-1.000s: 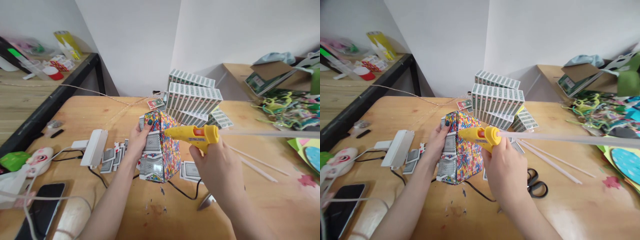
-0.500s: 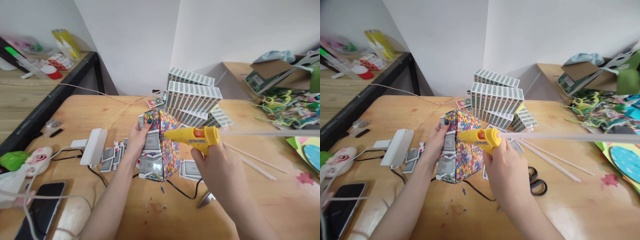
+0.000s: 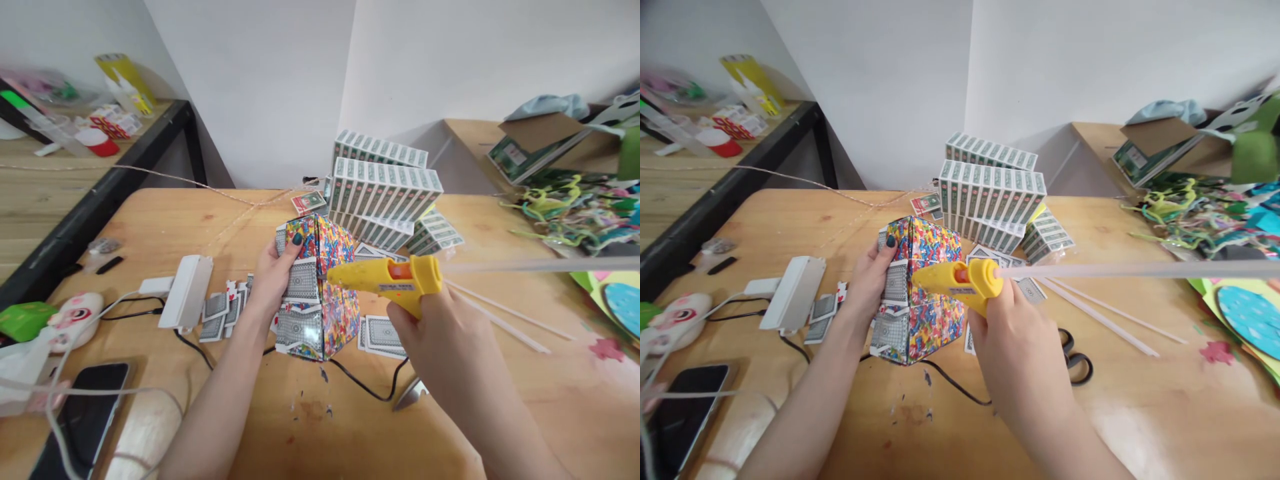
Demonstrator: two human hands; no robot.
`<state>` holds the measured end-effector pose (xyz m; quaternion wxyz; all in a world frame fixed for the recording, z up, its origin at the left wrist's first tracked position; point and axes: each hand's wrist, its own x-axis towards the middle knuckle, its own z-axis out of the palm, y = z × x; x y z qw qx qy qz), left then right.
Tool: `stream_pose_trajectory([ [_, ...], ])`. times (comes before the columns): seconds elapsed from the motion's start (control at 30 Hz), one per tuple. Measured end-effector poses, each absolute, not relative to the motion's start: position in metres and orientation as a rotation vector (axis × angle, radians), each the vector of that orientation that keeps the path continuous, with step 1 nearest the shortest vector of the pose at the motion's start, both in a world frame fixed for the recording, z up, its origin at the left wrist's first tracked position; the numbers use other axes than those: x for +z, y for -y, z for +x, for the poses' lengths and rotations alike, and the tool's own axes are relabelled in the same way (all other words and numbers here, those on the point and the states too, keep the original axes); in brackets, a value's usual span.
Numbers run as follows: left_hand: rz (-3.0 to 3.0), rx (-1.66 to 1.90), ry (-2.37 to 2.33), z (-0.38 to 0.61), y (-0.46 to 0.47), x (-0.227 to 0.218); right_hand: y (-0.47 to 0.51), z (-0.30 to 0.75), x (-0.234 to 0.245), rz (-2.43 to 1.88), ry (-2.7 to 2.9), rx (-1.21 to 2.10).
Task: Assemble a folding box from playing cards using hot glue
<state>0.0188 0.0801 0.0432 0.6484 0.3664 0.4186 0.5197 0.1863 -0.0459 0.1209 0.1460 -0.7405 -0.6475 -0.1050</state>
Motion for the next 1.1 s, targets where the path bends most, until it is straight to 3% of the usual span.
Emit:
stream_pose_trajectory([
  [1.1, 0.874, 1.182, -0.968, 0.02, -0.079, 0.046, 0.067, 0.196, 0.125, -2.056, 2.014, -0.291],
])
